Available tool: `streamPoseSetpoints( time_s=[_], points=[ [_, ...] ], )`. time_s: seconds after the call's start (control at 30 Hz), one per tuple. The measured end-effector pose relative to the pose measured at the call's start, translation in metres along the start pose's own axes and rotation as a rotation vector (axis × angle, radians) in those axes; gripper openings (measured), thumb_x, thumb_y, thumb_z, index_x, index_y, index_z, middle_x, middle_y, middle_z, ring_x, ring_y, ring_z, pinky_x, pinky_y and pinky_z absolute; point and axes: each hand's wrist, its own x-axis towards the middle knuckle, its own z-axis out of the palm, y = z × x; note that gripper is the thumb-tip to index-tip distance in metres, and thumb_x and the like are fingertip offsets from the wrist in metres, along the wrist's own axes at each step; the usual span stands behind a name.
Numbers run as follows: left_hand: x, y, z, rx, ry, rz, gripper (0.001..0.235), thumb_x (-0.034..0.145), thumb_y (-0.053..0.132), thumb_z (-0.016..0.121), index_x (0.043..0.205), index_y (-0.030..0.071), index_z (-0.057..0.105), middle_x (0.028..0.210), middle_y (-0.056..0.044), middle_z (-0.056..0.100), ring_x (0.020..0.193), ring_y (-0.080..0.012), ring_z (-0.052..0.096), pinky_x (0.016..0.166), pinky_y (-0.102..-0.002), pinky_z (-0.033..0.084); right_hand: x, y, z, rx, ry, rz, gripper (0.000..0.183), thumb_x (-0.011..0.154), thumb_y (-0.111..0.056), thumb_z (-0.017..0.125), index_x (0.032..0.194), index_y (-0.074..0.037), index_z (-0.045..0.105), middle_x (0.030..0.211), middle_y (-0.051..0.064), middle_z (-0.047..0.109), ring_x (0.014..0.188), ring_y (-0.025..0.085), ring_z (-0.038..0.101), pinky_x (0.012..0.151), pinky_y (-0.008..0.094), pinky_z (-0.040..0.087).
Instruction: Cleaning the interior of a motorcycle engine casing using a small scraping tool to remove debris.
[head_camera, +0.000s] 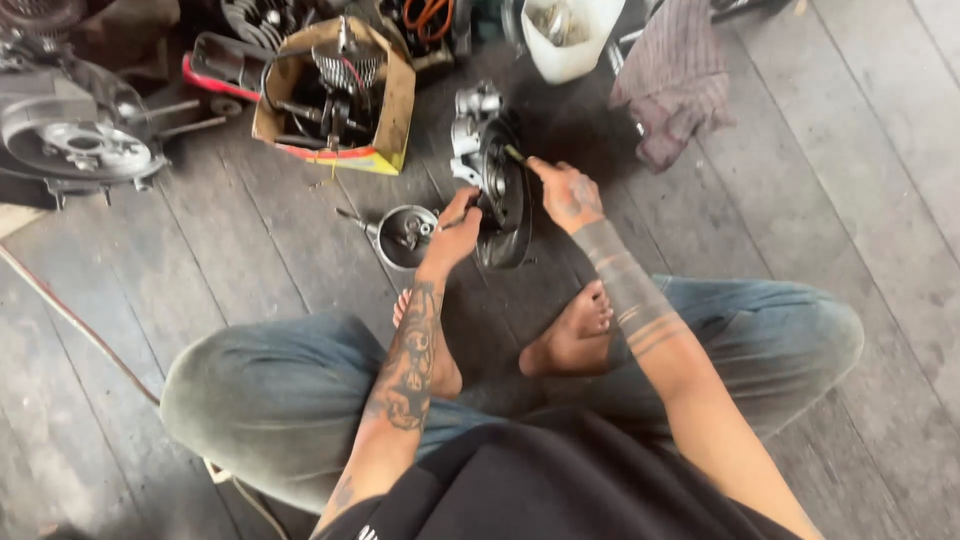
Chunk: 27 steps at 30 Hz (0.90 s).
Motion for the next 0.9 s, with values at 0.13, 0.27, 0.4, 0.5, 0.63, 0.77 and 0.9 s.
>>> streamPoseSetpoints(
  time_s=[0.13, 0.27, 0.4, 0.5, 0.63, 0.77, 0.9],
  points=[
    [0.006, 0.011, -0.002, 0.065, -0.010, 0.024, 0.041, 0.099, 0.024, 0.044, 0.138, 0.016, 0.053, 0.143, -0.023, 0.056, 0.134, -0.0442, 0.051, 0.114, -0.058, 0.041, 0.015, -0.017, -0.013, 0.072, -0.054, -0.040, 0.062, 0.099, -0.014, 0.049, 0.152, -0.047, 0.042, 0.139, 0.020, 0.060, 0.110, 0.047, 0.070, 0.096, 0.054, 0.058],
    [0.001, 0.010, -0.007, 0.024, -0.036, 0.053, 0.043, 0.100, 0.022, 0.040, 0.141, 0.013, 0.050, 0.141, -0.028, 0.055, 0.133, -0.0488, 0.051, 0.110, -0.063, 0.042, 0.006, -0.020, -0.004, 0.115, -0.066, -0.069, 0.066, 0.097, -0.010, 0.046, 0.153, -0.043, 0.039, 0.141, 0.023, 0.058, 0.113, 0.047, 0.069, 0.097, 0.053, 0.058],
    [0.002, 0.016, -0.012, 0.027, -0.030, 0.090, 0.042, 0.100, 0.022, 0.040, 0.139, 0.010, 0.051, 0.138, -0.030, 0.056, 0.131, -0.0518, 0.051, 0.107, -0.065, 0.043, -0.010, -0.044, -0.060, 0.161, -0.062, -0.093, 0.061, 0.100, -0.001, 0.048, 0.158, -0.018, 0.044, 0.144, 0.034, 0.054, 0.119, 0.054, 0.063, 0.103, 0.055, 0.051],
    [0.003, 0.011, -0.008, 0.016, -0.043, 0.102, 0.041, 0.101, 0.020, 0.038, 0.139, 0.010, 0.049, 0.135, -0.031, 0.056, 0.128, -0.0530, 0.052, 0.103, -0.068, 0.044, -0.008, -0.045, -0.058, 0.138, -0.098, -0.033, 0.067, 0.102, 0.001, 0.044, 0.164, -0.023, 0.031, 0.148, 0.028, 0.052, 0.119, 0.040, 0.066, 0.107, 0.038, 0.049],
    [0.002, 0.012, -0.011, 0.044, -0.026, 0.077, 0.040, 0.099, 0.023, 0.042, 0.136, 0.012, 0.053, 0.134, -0.029, 0.058, 0.129, -0.0505, 0.052, 0.108, -0.065, 0.043, -0.008, -0.029, -0.021, 0.156, -0.010, -0.060, 0.057, 0.099, -0.013, 0.050, 0.152, -0.034, 0.044, 0.141, 0.020, 0.059, 0.119, 0.040, 0.066, 0.100, 0.048, 0.054],
    [0.005, 0.000, -0.011, 0.039, -0.020, 0.042, 0.041, 0.099, 0.026, 0.042, 0.137, 0.017, 0.053, 0.137, -0.024, 0.058, 0.131, -0.0457, 0.053, 0.111, -0.061, 0.042, -0.008, -0.015, -0.011, 0.197, -0.014, -0.033, 0.057, 0.100, -0.010, 0.051, 0.153, -0.028, 0.050, 0.141, 0.021, 0.061, 0.117, 0.042, 0.067, 0.102, 0.049, 0.053],
    [0.009, 0.003, -0.006, 0.069, -0.020, 0.054, 0.042, 0.098, 0.026, 0.044, 0.138, 0.017, 0.053, 0.136, -0.024, 0.059, 0.130, -0.0461, 0.053, 0.109, -0.062, 0.043, 0.023, -0.017, 0.025, 0.097, 0.011, -0.046, 0.059, 0.098, -0.018, 0.054, 0.151, -0.042, 0.046, 0.137, 0.013, 0.062, 0.114, 0.038, 0.068, 0.098, 0.046, 0.056]
  ],
)
